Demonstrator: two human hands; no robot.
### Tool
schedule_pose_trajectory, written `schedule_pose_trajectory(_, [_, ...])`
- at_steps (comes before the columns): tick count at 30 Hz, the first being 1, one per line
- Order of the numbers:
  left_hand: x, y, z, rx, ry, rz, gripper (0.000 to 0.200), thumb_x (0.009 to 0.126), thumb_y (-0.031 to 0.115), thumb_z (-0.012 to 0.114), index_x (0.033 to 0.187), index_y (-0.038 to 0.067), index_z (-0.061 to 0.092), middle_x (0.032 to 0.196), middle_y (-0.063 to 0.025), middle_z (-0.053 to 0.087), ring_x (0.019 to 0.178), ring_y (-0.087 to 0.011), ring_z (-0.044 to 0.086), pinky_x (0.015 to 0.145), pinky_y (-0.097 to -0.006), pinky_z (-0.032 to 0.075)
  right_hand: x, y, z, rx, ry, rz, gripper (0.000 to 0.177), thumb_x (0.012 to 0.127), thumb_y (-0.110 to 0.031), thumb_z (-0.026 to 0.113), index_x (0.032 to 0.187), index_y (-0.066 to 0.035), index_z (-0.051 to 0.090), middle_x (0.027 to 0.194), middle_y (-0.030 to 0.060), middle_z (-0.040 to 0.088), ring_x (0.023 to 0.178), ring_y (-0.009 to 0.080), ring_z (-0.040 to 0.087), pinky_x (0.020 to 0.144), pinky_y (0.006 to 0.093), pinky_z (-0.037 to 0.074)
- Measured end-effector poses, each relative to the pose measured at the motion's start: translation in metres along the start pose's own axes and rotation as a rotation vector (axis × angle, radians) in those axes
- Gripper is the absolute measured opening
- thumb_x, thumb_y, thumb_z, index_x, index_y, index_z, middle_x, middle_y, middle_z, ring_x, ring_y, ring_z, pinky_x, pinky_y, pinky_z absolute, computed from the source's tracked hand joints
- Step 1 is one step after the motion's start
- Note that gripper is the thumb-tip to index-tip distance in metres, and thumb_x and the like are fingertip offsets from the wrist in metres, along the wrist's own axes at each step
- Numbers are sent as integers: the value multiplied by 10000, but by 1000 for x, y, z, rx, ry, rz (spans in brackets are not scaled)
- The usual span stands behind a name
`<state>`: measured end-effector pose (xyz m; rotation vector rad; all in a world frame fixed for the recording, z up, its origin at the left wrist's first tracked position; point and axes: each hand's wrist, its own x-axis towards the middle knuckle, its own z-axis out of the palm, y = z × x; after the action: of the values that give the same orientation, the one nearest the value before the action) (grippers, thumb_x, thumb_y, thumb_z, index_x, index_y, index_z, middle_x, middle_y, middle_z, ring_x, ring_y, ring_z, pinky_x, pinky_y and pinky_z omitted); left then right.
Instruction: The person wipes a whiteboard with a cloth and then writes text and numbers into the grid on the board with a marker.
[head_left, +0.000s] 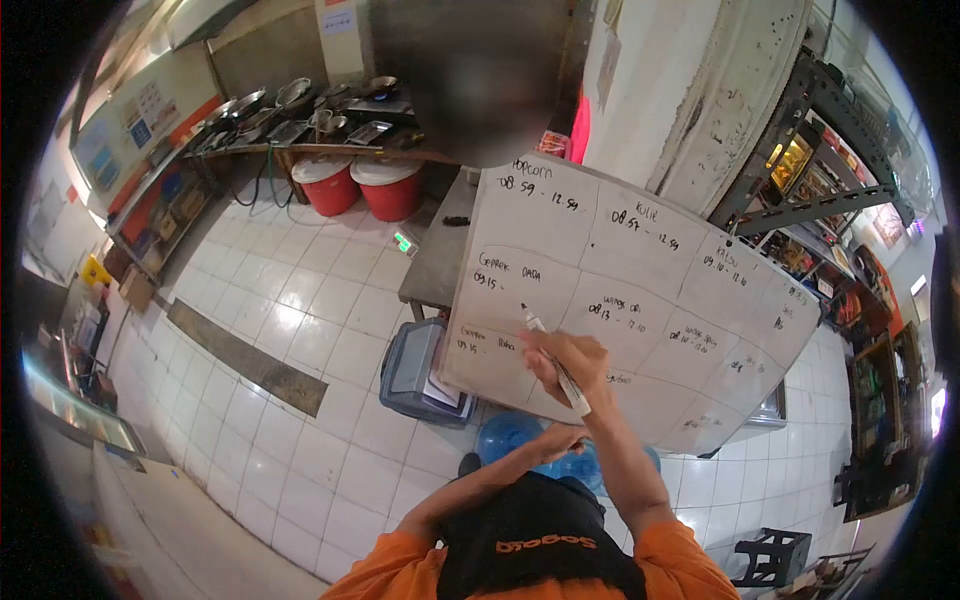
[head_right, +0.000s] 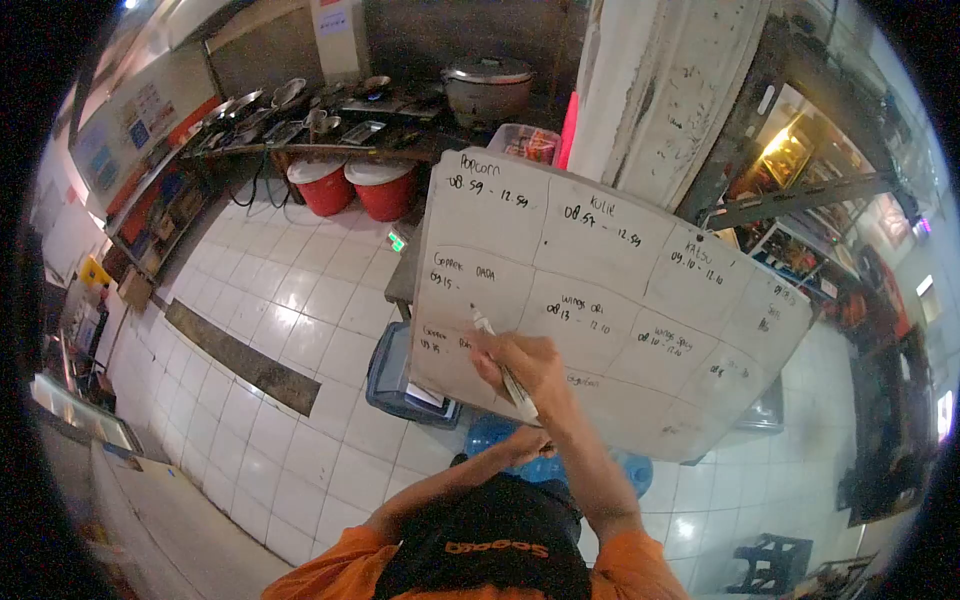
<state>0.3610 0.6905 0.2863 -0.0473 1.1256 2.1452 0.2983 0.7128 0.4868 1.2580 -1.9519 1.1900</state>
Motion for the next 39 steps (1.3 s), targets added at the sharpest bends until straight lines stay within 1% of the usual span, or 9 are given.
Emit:
schedule_pose_trajectory(6, [13,-12,-14,-3,15,25,157,869,76,654,1003,20,595,886,-39,572,618,-111,459,517,-273,375,-7,-47,0,915,-194,573,363,1044,-269,493,1101,61,634,911,187,725,821,266,734,723,362,610])
schedule_pose_trajectory(12, [1,-2,-12,20,30,2,165,867,76,655,1009,20,591,896,-41,573,628,-114,466,521,-273,383,-16,-53,28,1668,-133,525,472,1011,-276,557,1344,44,457,1322,293,547,1268,422,524,1056,557,448])
schedule_pose_trajectory(15, [1,-1,-13,22,36,1,169,866,75,656,1011,20,588,900,-42,573,633,-116,470,523,-274,386,-14,-51,36,1819,-120,595,464,1028,-276,486,1414,-39,387,1378,342,480,1300,506,459,1089,667,337])
schedule_pose_trajectory(18, [1,-1,-14,24,43,4,174,865,75,657,1014,19,586,905,-43,573,638,-118,473,525,-274,390,-10,-53,33,1842,-21,887,454,993,-58,430,1443,-88,371,1402,344,454,1312,516,438,1092,670,343])
schedule_pose_trajectory(24, [3,-2,-12,20,53,13,183,864,75,658,1020,19,581,915,-45,573,648,-121,480,529,-274,398,-15,-47,35,1826,3,771,449,825,190,330,1133,-71,526,1454,352,383,1301,592,390,1075,710,343])
schedule_pose_trajectory(27, [4,0,-11,18,62,21,187,863,74,659,1022,19,579,920,-46,573,652,-123,484,531,-275,402,-8,-49,35,1940,79,735,312,845,185,368,907,-77,527,1278,319,568,1285,609,393,1049,740,348])
schedule_pose_trajectory(30, [4,0,-10,18,60,24,192,862,74,660,1025,19,577,925,-47,574,657,-125,487,533,-275,406,-30,-27,55,1979,121,510,117,956,-29,567,845,-53,540,1037,322,650,1271,624,397,1017,808,275])
schedule_pose_trajectory(33, [7,0,-9,15,62,29,196,861,74,661,1028,18,574,930,-48,574,662,-127,491,534,-275,409,-21,-35,45,1941,144,579,160,981,-77,558,824,-67,530,710,168,638,1184,569,524,1026,797,278])
schedule_pose_trajectory(39, [11,-1,-9,4,57,40,205,859,73,662,1033,18,570,940,-50,574,672,-130,498,538,-276,417,-22,-29,40,1795,61,501,109,990,-106,538,912,-53,592,697,110,623,903,377,685,895,639,504])
